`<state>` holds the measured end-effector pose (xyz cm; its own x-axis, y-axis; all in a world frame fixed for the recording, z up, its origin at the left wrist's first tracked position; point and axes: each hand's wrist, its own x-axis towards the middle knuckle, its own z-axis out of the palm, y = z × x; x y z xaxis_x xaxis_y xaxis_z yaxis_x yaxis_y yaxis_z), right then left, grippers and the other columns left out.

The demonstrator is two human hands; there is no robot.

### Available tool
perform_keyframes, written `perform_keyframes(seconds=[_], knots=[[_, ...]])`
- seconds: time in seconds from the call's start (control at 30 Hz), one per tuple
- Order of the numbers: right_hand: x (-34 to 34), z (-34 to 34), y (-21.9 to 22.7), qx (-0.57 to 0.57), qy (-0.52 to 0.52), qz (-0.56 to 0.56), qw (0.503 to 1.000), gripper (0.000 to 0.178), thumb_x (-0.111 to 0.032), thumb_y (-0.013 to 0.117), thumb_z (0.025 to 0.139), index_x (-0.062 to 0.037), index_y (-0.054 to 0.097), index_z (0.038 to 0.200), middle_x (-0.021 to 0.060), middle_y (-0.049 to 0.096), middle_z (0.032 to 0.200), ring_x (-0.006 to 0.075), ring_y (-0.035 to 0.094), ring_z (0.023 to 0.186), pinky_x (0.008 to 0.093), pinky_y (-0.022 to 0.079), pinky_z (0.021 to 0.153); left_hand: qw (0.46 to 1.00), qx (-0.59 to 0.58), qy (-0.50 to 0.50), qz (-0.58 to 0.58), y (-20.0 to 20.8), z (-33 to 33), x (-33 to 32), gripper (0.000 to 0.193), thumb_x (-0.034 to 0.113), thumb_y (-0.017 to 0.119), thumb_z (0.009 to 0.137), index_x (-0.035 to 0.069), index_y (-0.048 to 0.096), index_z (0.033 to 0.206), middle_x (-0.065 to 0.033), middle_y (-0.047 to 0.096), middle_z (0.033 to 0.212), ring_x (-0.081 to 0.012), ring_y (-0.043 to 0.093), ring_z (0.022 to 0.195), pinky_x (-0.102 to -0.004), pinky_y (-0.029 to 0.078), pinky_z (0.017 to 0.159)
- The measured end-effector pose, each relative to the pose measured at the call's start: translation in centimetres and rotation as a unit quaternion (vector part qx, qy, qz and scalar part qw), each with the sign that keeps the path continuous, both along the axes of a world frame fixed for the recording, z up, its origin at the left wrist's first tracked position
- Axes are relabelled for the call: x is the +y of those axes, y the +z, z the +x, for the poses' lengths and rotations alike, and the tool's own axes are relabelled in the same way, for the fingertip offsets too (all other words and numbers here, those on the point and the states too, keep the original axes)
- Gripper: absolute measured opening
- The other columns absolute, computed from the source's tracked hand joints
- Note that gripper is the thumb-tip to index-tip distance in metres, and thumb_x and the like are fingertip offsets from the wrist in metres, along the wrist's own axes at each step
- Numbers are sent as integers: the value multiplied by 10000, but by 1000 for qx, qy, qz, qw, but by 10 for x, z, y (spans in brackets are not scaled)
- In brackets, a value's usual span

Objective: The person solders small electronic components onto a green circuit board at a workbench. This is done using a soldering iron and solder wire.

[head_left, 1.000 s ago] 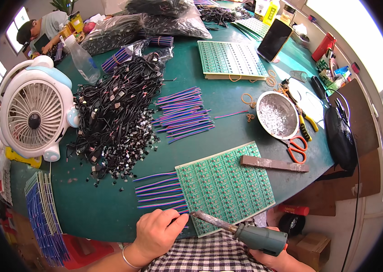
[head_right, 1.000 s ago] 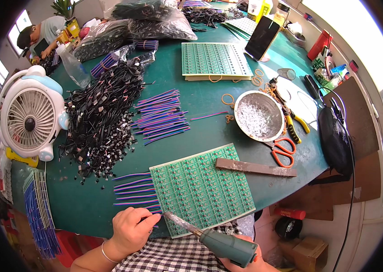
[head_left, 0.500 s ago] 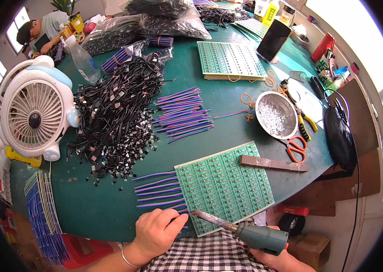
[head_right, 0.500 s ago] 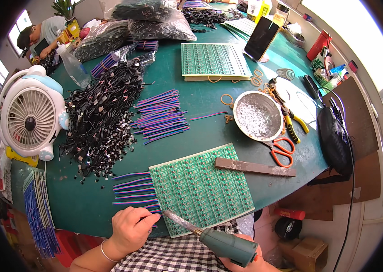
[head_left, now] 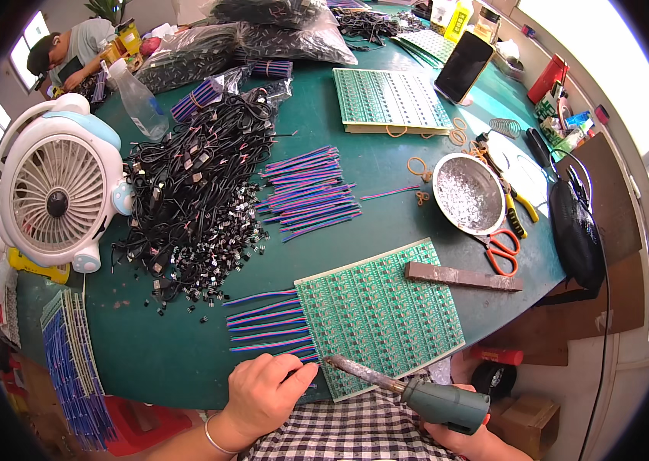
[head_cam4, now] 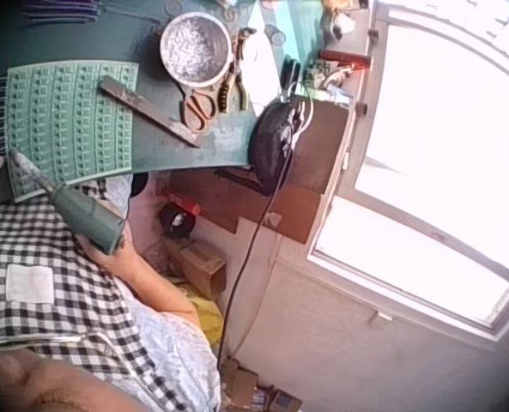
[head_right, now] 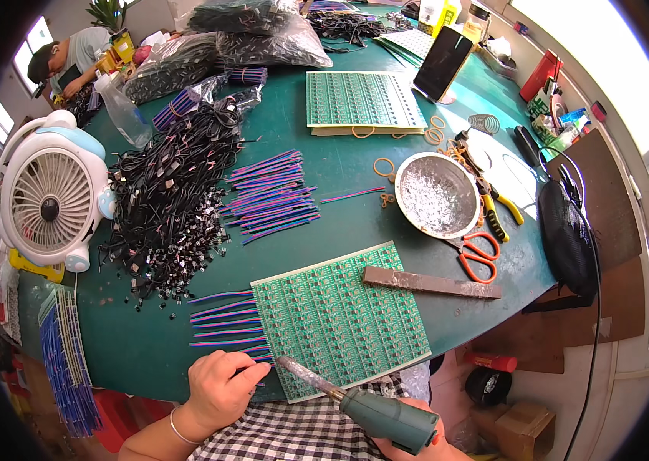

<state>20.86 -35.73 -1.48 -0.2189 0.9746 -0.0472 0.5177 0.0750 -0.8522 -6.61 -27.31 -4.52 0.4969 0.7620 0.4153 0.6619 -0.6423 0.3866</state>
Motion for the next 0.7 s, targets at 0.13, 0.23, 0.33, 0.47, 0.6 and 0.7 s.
perform_keyframes(seconds=[0.13,0.23,0.33,0.47,0.6,0.7], knots=[[1,0,-2,-14,1,7,1000,225,-19,623,643,-39,629,866,69,627,789,242,589,691,340,432,677,1000,-4,1,-2,-1,0,-1,300,34,629,560,117,643,847,-4,531,783,-165,489,544,-289,392,448],[4,-1,-2,34,-2,-33,999,227,-18,621,640,-34,627,867,69,625,782,244,587,686,339,435,663,1000,-10,-1,-11,-1,-1,-1,297,28,624,562,115,641,845,-6,534,782,-167,491,543,-291,395,449],[4,-1,-2,28,3,-19,999,232,-15,620,634,-27,624,865,71,623,769,244,586,669,333,441,632,1000,-8,-2,-15,-1,-1,-1,298,22,620,563,114,638,847,-8,536,780,-171,492,542,-293,397,449],[-3,-5,8,48,-50,-43,997,319,-35,656,684,-14,574,991,92,602,905,238,575,791,331,448,708,1000,-19,-1,-17,-2,0,1,301,19,619,564,114,638,849,-9,537,776,-174,495,543,-293,397,448],[-2,0,0,96,-42,-92,990,240,-26,630,650,-23,624,890,72,629,808,230,588,712,329,440,673,1000,-14,1,-18,-2,-1,0,292,20,621,569,114,639,844,-8,539,774,-174,499,545,-293,400,450],[-3,0,0,-6,-18,-53,998,234,-29,630,660,-20,626,893,74,632,818,223,592,721,319,445,688,1000,-13,2,-18,-2,-1,0,286,22,621,573,115,640,843,-8,539,774,-174,500,548,-294,402,453]])
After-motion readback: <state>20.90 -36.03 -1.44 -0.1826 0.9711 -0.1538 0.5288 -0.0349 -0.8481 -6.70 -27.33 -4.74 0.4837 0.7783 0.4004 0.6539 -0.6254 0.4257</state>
